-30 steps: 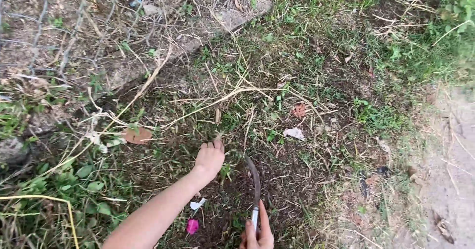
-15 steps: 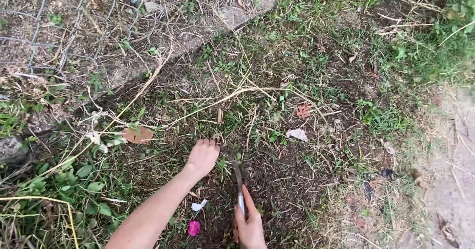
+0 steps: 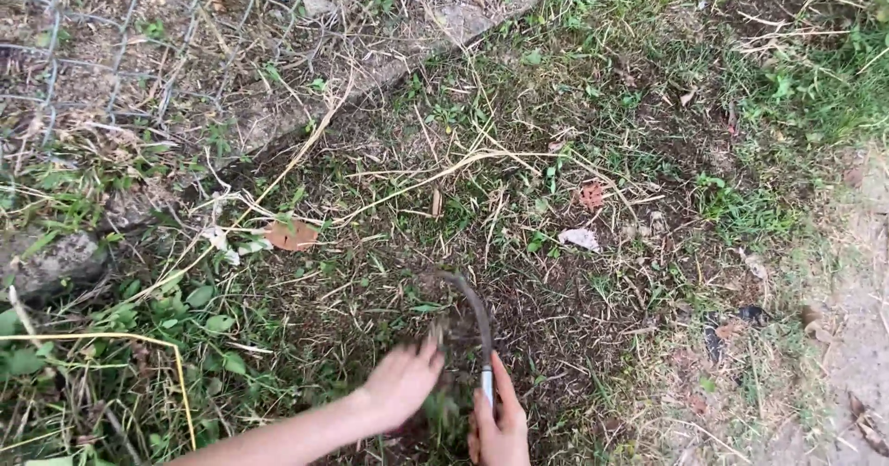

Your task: Cutting and clearing grass and weeds near a fence using a hand sickle.

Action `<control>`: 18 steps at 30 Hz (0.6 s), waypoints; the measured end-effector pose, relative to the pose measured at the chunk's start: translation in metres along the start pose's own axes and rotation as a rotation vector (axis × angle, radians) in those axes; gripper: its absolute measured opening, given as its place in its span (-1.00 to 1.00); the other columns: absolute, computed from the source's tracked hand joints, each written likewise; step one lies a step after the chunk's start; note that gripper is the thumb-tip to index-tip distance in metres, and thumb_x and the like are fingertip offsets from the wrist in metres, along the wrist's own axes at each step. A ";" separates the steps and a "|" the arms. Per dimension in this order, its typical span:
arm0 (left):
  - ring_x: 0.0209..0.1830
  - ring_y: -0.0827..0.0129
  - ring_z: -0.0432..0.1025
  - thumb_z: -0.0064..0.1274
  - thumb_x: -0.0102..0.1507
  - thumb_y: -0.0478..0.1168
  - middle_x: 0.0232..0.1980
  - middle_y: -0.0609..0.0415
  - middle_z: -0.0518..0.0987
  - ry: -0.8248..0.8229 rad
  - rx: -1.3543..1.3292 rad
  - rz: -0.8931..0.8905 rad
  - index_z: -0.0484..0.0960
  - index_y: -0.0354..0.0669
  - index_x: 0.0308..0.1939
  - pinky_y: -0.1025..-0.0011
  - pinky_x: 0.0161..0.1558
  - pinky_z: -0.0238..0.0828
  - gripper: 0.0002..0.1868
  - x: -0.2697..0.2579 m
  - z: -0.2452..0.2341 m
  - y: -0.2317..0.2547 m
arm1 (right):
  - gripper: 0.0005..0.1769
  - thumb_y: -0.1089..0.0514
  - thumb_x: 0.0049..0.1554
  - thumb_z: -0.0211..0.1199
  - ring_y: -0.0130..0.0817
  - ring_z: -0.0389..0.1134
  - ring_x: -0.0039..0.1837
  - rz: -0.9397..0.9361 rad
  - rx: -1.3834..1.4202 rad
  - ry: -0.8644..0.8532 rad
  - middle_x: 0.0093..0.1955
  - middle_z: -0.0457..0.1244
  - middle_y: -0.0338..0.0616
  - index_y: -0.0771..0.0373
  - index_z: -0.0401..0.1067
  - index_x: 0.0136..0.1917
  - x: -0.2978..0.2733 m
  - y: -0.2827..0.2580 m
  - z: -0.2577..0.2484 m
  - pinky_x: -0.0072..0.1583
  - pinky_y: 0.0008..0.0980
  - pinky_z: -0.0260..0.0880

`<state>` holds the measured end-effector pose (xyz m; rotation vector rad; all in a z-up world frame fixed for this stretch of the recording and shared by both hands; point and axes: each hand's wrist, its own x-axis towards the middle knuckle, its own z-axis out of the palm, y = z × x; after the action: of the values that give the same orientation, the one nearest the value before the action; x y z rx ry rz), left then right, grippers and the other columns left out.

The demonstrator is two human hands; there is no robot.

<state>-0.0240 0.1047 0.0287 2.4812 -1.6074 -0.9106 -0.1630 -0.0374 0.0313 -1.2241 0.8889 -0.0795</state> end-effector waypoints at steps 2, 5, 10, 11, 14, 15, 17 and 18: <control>-0.22 0.14 0.51 -0.06 0.16 -0.59 0.40 -0.52 0.15 0.126 0.170 -0.200 0.03 -0.57 0.46 0.26 -0.11 0.55 -0.22 0.022 -0.018 -0.013 | -0.28 0.25 0.23 0.12 -0.45 0.06 -0.58 0.143 -0.131 -0.031 -0.56 0.07 -0.24 -0.25 0.07 0.56 -0.007 -0.013 0.016 -0.51 -0.40 0.05; -0.26 0.17 0.53 -0.08 0.16 -0.61 0.47 -0.49 0.09 0.049 0.240 -0.289 -0.02 -0.55 0.47 0.29 -0.17 0.56 -0.20 0.035 -0.035 -0.026 | -0.21 0.34 0.19 0.11 -0.49 0.07 -0.55 0.200 -0.175 -0.073 -0.53 0.11 -0.27 -0.23 0.08 0.58 0.001 0.041 -0.001 -0.50 -0.41 0.03; -0.08 0.12 0.51 -0.08 0.27 -0.37 0.10 -0.23 0.55 0.152 0.418 -0.306 0.47 -0.50 0.17 0.19 -0.04 0.48 -0.61 0.062 -0.010 -0.049 | -0.22 0.39 0.19 0.13 -0.56 0.15 -0.50 -0.124 -0.207 -0.116 -0.46 0.18 -0.33 -0.07 0.13 0.60 0.001 0.067 -0.009 -0.45 -0.50 0.17; -0.08 0.15 0.51 -0.09 0.26 -0.37 0.03 -0.18 0.60 0.086 0.444 -0.291 0.50 -0.51 0.15 0.20 -0.01 0.46 -0.61 0.061 -0.014 -0.048 | -0.23 0.41 0.19 0.12 -0.57 0.13 -0.48 -0.100 -0.126 -0.073 -0.43 0.19 -0.34 -0.03 0.17 0.61 -0.004 0.056 -0.003 -0.43 -0.51 0.14; -0.12 0.20 0.55 -0.15 0.30 -0.46 0.03 -0.24 0.61 0.085 0.339 -0.287 0.59 -0.46 0.03 0.21 0.01 0.48 -0.72 0.052 -0.020 -0.059 | -0.30 0.25 0.24 0.11 -0.45 0.05 -0.55 0.190 -0.263 -0.069 -0.51 0.08 -0.24 -0.22 0.07 0.57 -0.026 -0.026 0.025 -0.48 -0.42 0.05; -0.12 0.20 0.55 -0.15 0.30 -0.46 0.03 -0.24 0.61 0.079 0.338 -0.286 0.59 -0.46 0.03 0.21 0.01 0.48 -0.72 0.050 -0.012 -0.062 | -0.30 0.25 0.24 0.11 -0.45 0.05 -0.55 0.195 -0.262 -0.069 -0.51 0.08 -0.24 -0.22 0.07 0.57 -0.026 -0.006 0.015 -0.48 -0.42 0.05; -0.02 0.15 0.50 -0.05 0.20 -0.45 0.05 -0.19 0.57 0.161 0.143 -0.291 0.66 -0.27 -0.08 0.19 0.16 0.42 -0.74 0.047 -0.005 -0.075 | -0.29 0.25 0.19 0.11 -0.48 0.12 -0.50 0.073 -0.214 -0.143 -0.47 0.13 -0.30 -0.07 0.07 0.57 -0.019 0.026 -0.002 -0.43 -0.47 0.12; -0.02 0.15 0.50 -0.05 0.20 -0.45 0.05 -0.19 0.57 0.173 0.146 -0.295 0.66 -0.27 -0.08 0.19 0.16 0.42 -0.74 0.048 0.001 -0.080 | -0.29 0.25 0.19 0.11 -0.48 0.12 -0.50 0.061 -0.217 -0.147 -0.47 0.13 -0.30 -0.07 0.07 0.57 0.002 0.071 -0.018 -0.43 -0.47 0.12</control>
<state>0.0552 0.1006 -0.0212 2.8610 -1.3228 -0.5963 -0.2013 -0.0255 -0.0298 -1.3840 0.8201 0.1581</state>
